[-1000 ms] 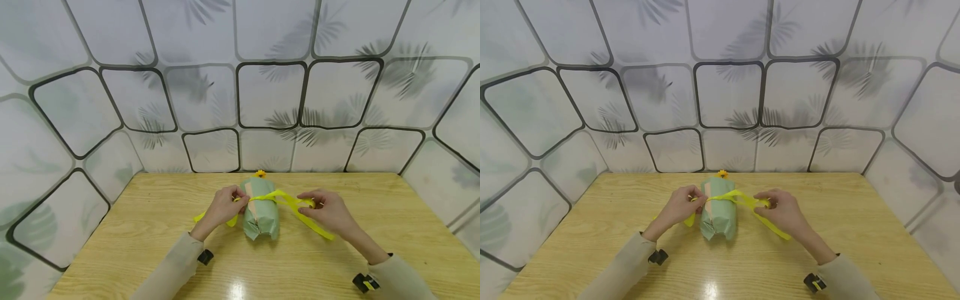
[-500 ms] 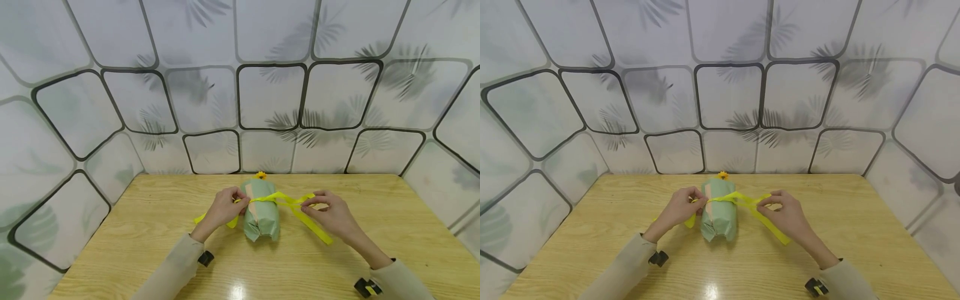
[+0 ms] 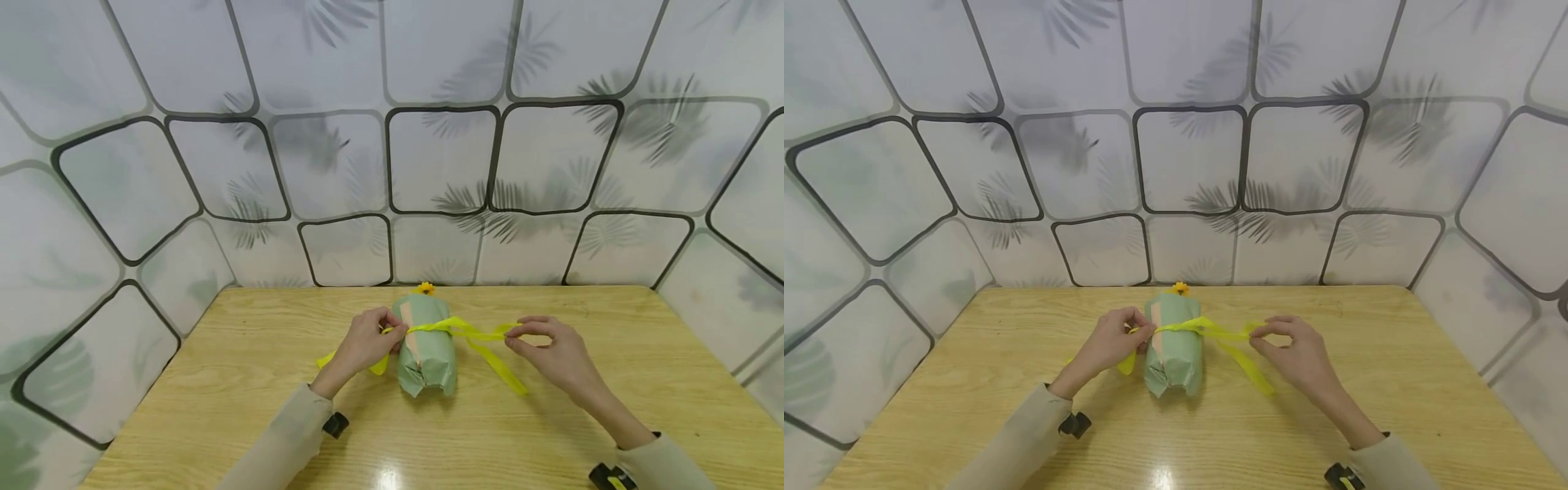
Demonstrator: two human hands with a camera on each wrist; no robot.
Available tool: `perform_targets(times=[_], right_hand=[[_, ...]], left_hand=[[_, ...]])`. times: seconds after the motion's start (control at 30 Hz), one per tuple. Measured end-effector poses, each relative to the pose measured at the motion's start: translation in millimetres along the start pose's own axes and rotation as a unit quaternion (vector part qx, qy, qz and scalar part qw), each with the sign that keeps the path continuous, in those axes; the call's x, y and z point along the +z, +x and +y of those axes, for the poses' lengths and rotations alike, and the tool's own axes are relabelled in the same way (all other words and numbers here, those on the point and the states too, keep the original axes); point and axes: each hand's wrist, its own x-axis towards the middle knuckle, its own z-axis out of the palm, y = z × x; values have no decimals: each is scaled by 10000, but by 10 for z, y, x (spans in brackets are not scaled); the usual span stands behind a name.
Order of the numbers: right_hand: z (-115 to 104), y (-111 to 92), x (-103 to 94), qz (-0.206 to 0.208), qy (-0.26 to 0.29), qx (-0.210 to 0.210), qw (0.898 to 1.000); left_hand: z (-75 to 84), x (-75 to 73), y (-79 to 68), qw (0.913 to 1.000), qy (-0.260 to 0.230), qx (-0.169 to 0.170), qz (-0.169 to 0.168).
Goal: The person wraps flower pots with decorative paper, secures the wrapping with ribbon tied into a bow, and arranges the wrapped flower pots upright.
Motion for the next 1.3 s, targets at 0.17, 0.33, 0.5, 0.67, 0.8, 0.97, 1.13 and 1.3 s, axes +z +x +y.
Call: perform_targets(times=[0.17,0.33,0.5,0.67,0.8,0.97,1.13,1.3], right_hand=[[33,-22,-48,46,-2,-44,10000],[69,-37,-114,43,18,109,9999],[122,-38,-179,142,41,310,9994],[176,-48,-220,199,193,448,9986],[212,-55,-257,350,530,589,9962],[270,-47,-320,516,1227,704,9886],[323,-23,-385,268,2754,948,9563],[357,-7,-419,-89,4237,1042,8997]], left_hand=[[13,-3,1,10000,-16,-44,-19],[25,-7,-5,10000,-44,-54,-30],[8,-6,-9,10000,-23,-20,-29],[-14,-7,-3,10000,-49,-30,-35],[-24,-5,6,10000,-66,-26,-45],[-23,-4,10,9999,-94,-51,-77],[-16,-10,8,9999,-94,-47,-66],[-18,-12,3,9999,-89,-48,-48]])
